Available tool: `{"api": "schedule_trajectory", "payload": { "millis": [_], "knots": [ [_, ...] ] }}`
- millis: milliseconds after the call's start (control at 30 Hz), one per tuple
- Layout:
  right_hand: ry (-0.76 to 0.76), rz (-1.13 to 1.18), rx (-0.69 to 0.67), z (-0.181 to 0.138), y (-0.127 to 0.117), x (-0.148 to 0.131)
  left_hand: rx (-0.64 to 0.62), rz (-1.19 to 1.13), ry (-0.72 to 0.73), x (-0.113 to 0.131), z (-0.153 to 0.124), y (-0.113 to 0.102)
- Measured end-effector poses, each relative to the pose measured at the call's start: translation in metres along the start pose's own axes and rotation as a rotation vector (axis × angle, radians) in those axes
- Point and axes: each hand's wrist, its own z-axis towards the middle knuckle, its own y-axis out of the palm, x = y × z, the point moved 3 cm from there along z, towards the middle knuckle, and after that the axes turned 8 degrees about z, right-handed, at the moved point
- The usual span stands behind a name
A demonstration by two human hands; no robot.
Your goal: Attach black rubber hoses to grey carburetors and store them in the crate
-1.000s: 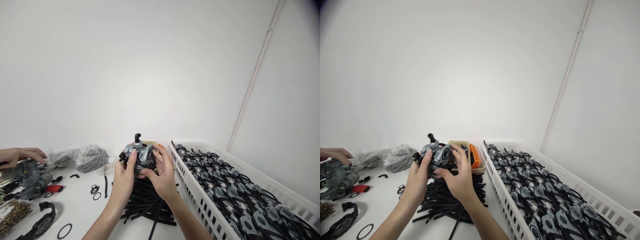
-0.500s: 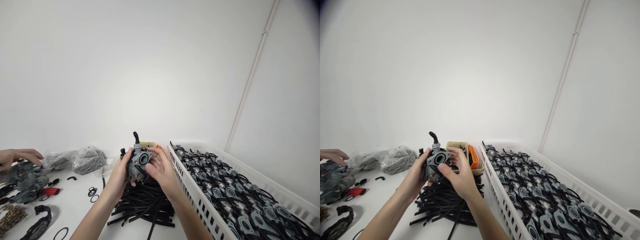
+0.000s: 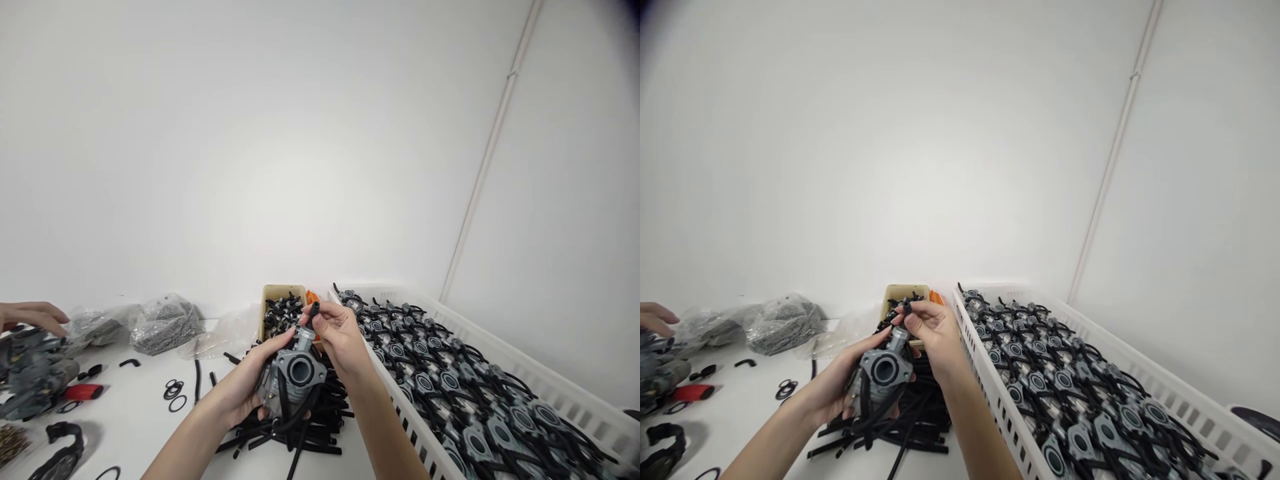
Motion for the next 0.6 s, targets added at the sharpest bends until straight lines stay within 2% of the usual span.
{"api": "schedule_trajectory", "payload": {
  "millis": [67,167,300,400,500,600],
  "knots": [
    [0.019,0.029,-0.033,0.000,0.001,0.000,-0.071,-0.032,-0.021,-0.003,0.001,0.000],
    [0.031,0.040,-0.055,-0.001,0.003,0.000,-0.105,-0.061,-0.012,-0.006,0.002,-0.002],
    [0.026,0.020,-0.088,-0.001,0.003,0.000,-0.088,-0.092,0.003,-0.005,0.001,-0.003],
    [-0.063,-0.074,-0.073,0.001,0.000,-0.004,-0.035,-0.088,0.034,0.002,-0.003,-0.001],
    [-0.180,-0.202,-0.047,-0.001,0.000,-0.009,0.186,-0.067,0.161,0.011,-0.007,-0.005],
    [-0.138,-0.362,-0.134,-0.012,0.012,-0.006,0.512,-0.042,0.457,0.019,-0.011,-0.014]
  ]
}}
